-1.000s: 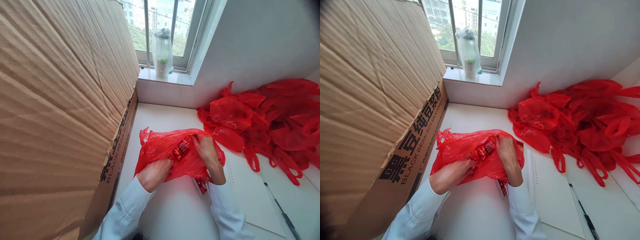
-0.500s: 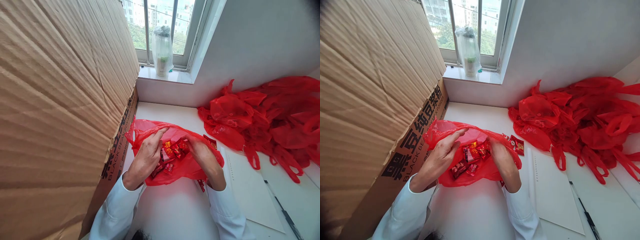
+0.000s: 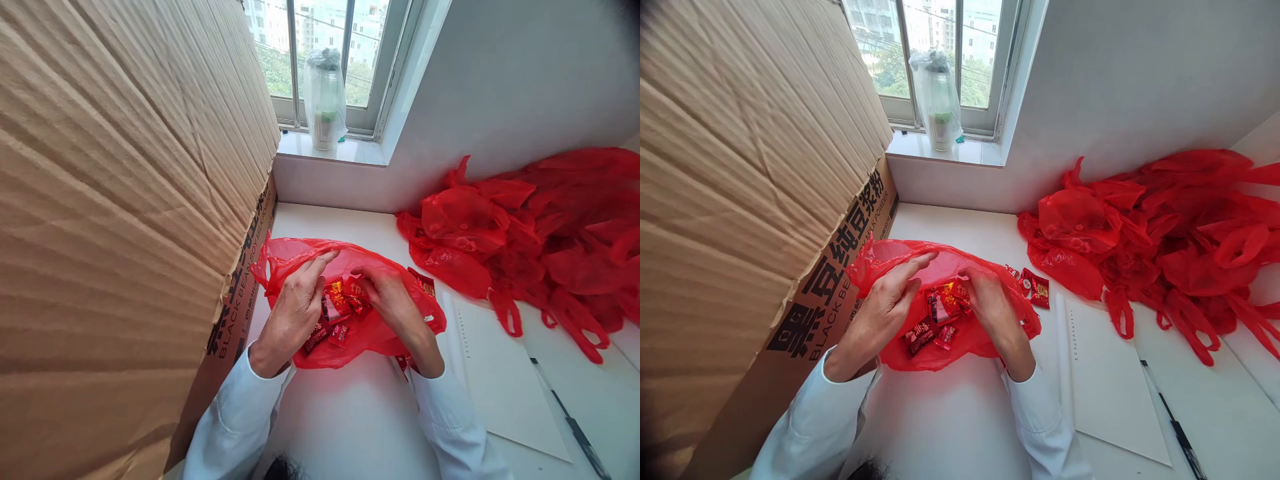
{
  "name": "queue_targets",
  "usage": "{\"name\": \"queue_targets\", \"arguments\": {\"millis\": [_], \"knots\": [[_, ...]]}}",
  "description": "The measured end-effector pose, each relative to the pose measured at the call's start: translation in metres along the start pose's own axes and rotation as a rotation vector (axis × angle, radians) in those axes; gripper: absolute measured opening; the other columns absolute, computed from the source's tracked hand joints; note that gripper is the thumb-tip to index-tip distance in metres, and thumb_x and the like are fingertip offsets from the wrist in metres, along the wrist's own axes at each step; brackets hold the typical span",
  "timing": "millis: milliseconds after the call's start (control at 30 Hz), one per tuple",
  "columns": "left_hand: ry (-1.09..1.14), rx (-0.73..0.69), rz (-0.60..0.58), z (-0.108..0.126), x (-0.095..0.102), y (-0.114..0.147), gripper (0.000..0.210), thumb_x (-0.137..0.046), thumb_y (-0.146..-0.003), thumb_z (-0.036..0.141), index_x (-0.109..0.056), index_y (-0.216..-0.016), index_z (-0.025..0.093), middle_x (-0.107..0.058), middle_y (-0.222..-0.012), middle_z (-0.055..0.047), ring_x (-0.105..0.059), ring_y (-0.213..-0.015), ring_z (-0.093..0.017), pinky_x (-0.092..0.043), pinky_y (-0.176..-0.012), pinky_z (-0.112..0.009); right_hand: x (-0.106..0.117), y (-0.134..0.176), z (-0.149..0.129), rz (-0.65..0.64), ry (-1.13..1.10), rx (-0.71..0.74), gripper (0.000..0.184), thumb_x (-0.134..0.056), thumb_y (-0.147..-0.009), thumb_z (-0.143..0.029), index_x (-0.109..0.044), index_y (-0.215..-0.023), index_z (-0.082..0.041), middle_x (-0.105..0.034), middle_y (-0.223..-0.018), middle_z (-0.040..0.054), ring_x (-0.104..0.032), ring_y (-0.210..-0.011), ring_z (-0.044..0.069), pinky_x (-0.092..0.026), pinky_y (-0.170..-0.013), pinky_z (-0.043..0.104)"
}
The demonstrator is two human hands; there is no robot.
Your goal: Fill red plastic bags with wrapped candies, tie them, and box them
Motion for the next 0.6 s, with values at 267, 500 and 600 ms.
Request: {"name": "queue_targets", "arguments": {"millis": [267,500,600], "knots": [[-0.127,-0.209,0.105,0.019,0.008,0.01,0.027,-0.047,-0.091,0.008,-0.064,-0.109,0.021,-0.071,-0.099,0.002,-0.066,-0.092,-0.01,-0.052,-0.084,-0.019,0.018,0.012,-0.019,-0.137,0.002,0.015,0.029,-0.039,-0.094,-0.02,-0.067,-0.104,-0.025,-0.071,-0.096,0.0053,-0.066,-0.086,0.02,-0.051,-0.075,0.03],[-0.672,-0.044,0.313,0.034,0.02,0.025,0.056,-0.064,-0.083,0.02,-0.046,-0.136,0.017,-0.037,-0.145,-0.021,-0.026,-0.138,-0.044,-0.03,-0.108,-0.062,0.083,0.044,-0.011,0.289,0.116,-0.043,0.027,-0.057,-0.088,-0.037,-0.066,-0.111,-0.025,-0.067,-0.113,0.0062,-0.061,-0.104,0.026,-0.047,-0.088,0.037],[-0.838,0.214,0.11,0.021,0.02,0.028,0.085,-0.069,-0.078,0.021,-0.022,-0.148,0.009,-0.012,-0.151,-0.036,-0.031,-0.132,-0.055,-0.04,-0.095,-0.065,0.089,0.051,0.008,0.215,0.197,-0.214,0.065,-0.069,-0.075,-0.041,-0.05,-0.135,-0.025,-0.056,-0.132,0.011,-0.055,-0.115,0.033,-0.046,-0.088,0.042]]}}
Point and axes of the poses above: each hand's wrist, its own y-axis away from the middle knuckle, its own x-axis out of the back of the hand, z = x × y, the point moved 2 cm from there along -y, towards the middle knuckle
